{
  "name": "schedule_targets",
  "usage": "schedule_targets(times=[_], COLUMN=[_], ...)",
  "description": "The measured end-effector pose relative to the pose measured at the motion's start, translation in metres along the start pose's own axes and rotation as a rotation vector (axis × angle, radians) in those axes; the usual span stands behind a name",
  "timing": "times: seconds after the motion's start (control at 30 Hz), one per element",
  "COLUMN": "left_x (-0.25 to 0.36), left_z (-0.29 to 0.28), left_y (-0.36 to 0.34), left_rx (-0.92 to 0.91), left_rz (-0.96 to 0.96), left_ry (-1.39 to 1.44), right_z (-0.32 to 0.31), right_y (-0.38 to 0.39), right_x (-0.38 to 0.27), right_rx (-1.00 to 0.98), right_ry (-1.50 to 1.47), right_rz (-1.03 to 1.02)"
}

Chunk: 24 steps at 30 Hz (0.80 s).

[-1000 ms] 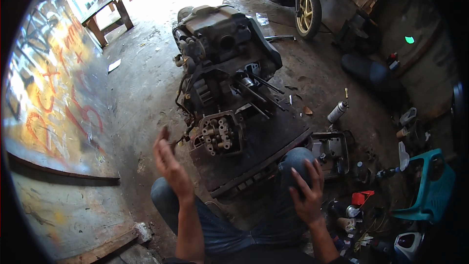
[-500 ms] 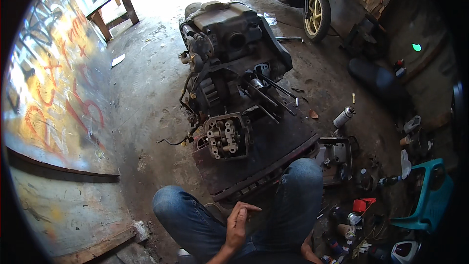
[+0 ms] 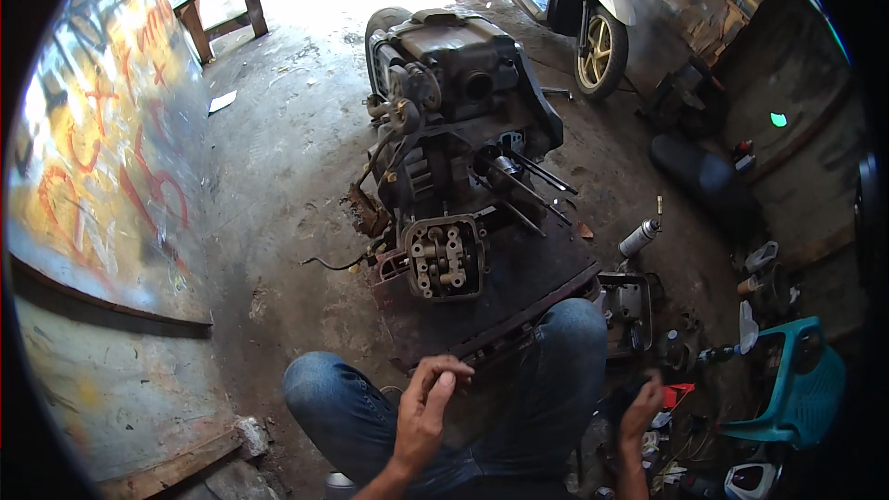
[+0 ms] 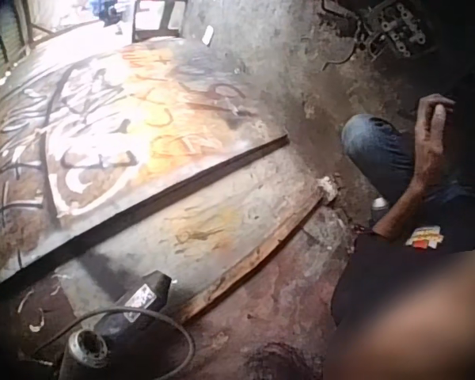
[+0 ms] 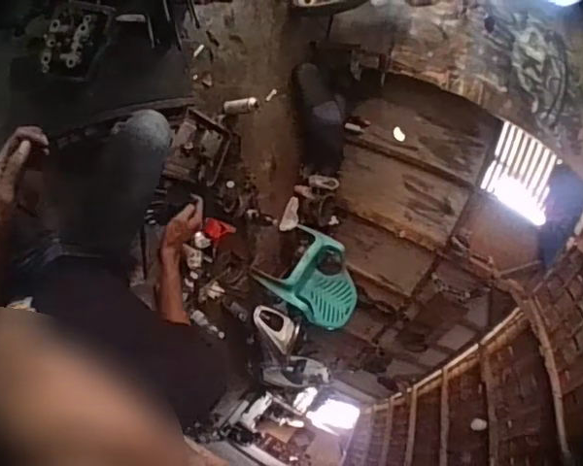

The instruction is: Repairing and cleaning components of a motorcycle engine using degreaser and a cloth.

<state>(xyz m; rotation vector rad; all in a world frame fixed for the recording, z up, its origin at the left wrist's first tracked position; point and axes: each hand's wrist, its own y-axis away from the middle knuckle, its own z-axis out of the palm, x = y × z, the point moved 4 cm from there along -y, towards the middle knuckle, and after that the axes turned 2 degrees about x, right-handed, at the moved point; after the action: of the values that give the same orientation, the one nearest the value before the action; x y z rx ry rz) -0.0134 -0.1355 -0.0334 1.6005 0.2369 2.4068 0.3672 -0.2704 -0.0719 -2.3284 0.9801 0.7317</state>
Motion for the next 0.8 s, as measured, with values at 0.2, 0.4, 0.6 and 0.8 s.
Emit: schedule_targets(times=[0.2, 0.4, 0.6, 0.8], left_x=[-0.008, -0.048, -0.052, -0.055], left_z=[-0.008, -0.027, -0.027, -0.034], left_y=[-0.068, -0.090, -0.092, -0.099], left_rx=[0.299, 0.439, 0.461, 0.391], left_rz=[0.116, 0.062, 0.218, 0.202], left_ry=[-0.028, -0.007, -0.209, -0.069], right_z=[0.068, 0.220, 0.249, 0.248], right_y=[-0.005, 0.002, 0.009, 0.005], right_x=[-0.270, -0.342, -0.333, -0.332], right_rx=[0.015, -0.143, -0.266, -0.356], right_ry=[-0.435, -0.196, -0.218, -0.321], right_rz=[-0.703, -0.998, -1.093, -1.152])
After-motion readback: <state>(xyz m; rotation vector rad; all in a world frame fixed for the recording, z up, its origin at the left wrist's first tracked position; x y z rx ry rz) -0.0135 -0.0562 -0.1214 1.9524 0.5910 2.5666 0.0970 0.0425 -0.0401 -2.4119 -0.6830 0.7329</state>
